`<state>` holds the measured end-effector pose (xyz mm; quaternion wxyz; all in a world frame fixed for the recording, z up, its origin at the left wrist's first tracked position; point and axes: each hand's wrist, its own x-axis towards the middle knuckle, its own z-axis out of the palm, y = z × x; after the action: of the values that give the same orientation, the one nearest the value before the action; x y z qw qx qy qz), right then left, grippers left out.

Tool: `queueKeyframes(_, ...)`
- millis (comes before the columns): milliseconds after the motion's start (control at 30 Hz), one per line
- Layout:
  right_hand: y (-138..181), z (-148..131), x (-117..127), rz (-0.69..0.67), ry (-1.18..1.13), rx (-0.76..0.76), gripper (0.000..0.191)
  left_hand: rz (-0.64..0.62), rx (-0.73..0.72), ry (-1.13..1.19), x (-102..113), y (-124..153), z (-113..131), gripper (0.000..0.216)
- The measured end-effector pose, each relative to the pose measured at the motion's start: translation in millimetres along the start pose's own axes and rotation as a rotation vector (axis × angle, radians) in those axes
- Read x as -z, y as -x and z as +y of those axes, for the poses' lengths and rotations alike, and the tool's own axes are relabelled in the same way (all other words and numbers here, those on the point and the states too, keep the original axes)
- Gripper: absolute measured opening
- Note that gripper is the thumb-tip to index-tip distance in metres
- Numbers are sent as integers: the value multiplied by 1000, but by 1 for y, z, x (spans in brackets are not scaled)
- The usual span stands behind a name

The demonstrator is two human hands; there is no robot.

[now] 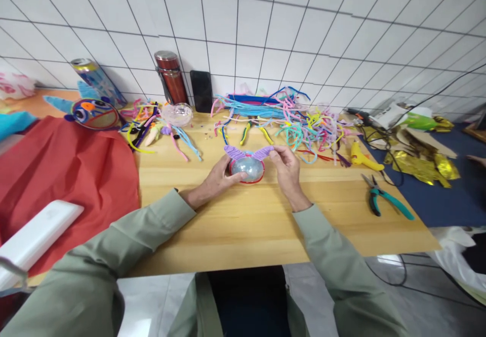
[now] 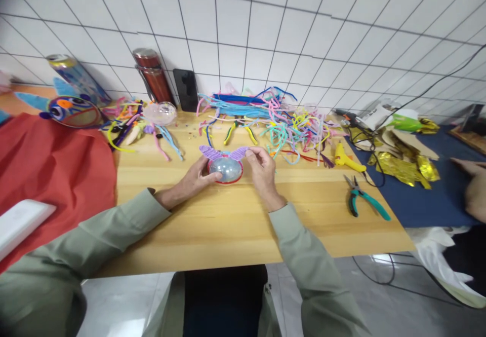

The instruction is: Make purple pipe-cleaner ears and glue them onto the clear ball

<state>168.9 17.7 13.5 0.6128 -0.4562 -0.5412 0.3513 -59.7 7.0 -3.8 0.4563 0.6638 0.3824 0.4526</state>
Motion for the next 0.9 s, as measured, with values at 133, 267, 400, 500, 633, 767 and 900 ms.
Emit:
queueKeyframes(133, 1, 2, -2, 24, 49, -44, 41, -11, 12, -26, 0, 2, 5, 66)
queueKeyframes(267, 10, 5, 1, -55, -4, -103, 60, 60, 33, -37, 0, 2, -2, 61)
queueKeyframes(400, 23, 4, 4, -298, 47, -108, 81, 119, 55, -25, 1, 2, -11, 53)
queueKeyframes(500, 29, 3, 3, -401, 175, -109, 83, 106, 40, -39, 2, 1, -9, 56)
queueKeyframes(633, 29, 5, 2, -410, 212, -152, 77, 55, -2, -31, 0, 0, -4, 66)
queueKeyframes(767, 25, 6, 0, -388, 116, -155, 74, 15, 11, -9, -3, 0, -6, 77)
queueKeyframes(900, 18, 5, -5, -208, -32, -151, 61, 6, 47, -47, -4, 0, -8, 68)
